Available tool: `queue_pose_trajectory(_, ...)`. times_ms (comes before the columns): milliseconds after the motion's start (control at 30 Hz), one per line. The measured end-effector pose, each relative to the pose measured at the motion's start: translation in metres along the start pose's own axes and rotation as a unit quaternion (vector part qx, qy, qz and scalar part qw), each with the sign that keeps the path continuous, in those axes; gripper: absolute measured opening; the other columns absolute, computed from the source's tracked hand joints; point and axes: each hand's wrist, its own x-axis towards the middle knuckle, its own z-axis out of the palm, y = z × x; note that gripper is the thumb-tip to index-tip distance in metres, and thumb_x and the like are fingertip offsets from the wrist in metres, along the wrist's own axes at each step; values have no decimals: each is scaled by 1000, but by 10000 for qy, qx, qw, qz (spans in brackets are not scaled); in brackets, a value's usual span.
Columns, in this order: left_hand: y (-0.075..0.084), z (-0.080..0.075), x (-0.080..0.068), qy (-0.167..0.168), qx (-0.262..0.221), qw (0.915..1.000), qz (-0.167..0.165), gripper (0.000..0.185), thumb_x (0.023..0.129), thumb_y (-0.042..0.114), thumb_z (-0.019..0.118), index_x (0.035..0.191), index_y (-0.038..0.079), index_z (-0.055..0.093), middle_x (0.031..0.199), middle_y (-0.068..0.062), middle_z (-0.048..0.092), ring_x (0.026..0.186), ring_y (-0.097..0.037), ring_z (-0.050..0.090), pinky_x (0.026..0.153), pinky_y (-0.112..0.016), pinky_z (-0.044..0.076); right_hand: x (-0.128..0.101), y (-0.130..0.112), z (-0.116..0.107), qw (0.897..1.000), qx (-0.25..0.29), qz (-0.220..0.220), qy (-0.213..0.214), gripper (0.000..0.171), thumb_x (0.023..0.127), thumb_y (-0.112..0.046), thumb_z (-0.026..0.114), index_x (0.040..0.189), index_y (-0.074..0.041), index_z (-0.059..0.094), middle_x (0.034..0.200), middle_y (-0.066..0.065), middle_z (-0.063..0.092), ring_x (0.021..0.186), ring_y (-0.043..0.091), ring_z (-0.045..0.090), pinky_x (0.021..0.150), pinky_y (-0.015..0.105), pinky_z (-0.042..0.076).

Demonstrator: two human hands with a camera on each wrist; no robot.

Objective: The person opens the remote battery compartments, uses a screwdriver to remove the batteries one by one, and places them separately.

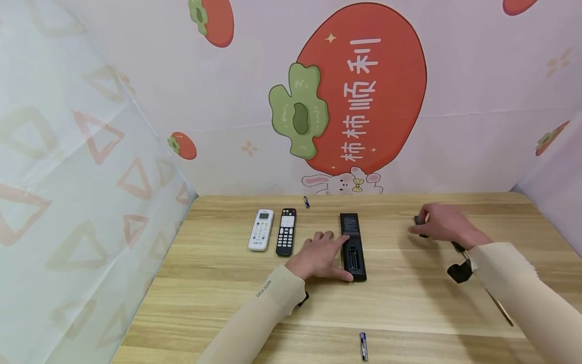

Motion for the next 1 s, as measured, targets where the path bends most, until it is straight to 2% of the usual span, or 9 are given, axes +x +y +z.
queue_pose_trajectory(100, 1, 0, 1, 4, 36, 10000, 4, 99, 79, 68, 75, 160, 30, 33, 155, -10, 41, 139, -33, 39, 109, -56, 36, 2, -14, 6, 9997, -21, -220, 93, 38, 86, -37, 79, 87, -3, 61, 74, 2, 59, 65, 17, 53, 61, 33, 42)
queue_pose_trajectory(200, 1, -1, 1, 15, 41, 10000, -6, 99, 78, 68, 76, 159, 30, 33, 155, -10, 41, 139, -33, 39, 109, -56, 36, 4, -27, 12, 9996, -35, -281, 51, 40, 85, -35, 80, 91, 0, 62, 76, 3, 58, 66, 17, 52, 62, 34, 43)
queue_pose_trajectory(500, 1, -1, 1, 22, 107, 9999, -3, 99, 78, 70, 75, 159, 31, 34, 155, -10, 41, 139, -33, 39, 108, -55, 37, 8, -58, 33, 9996, -11, -153, -248, 45, 88, -36, 78, 103, 5, 63, 79, 4, 62, 65, 18, 55, 64, 36, 48)
queue_pose_trajectory(767, 1, -2, 0, 26, 92, 10000, 26, 98, 78, 70, 74, 159, 30, 35, 153, -10, 43, 138, -34, 41, 107, -55, 39, 12, -75, 46, 9990, 119, -320, -271, 51, 88, -37, 77, 110, 7, 64, 83, 5, 65, 65, 16, 57, 66, 38, 52)
queue_pose_trajectory(1000, -6, -8, -5, 290, -9, 9996, 57, 100, 77, 68, 77, 158, 27, 37, 154, -12, 43, 140, -35, 40, 109, -55, 38, 14, -90, 56, 9977, 564, -25, -382, 68, 91, -38, 76, 128, 13, 52, 77, 5, 65, 62, 17, 61, 67, 38, 54)
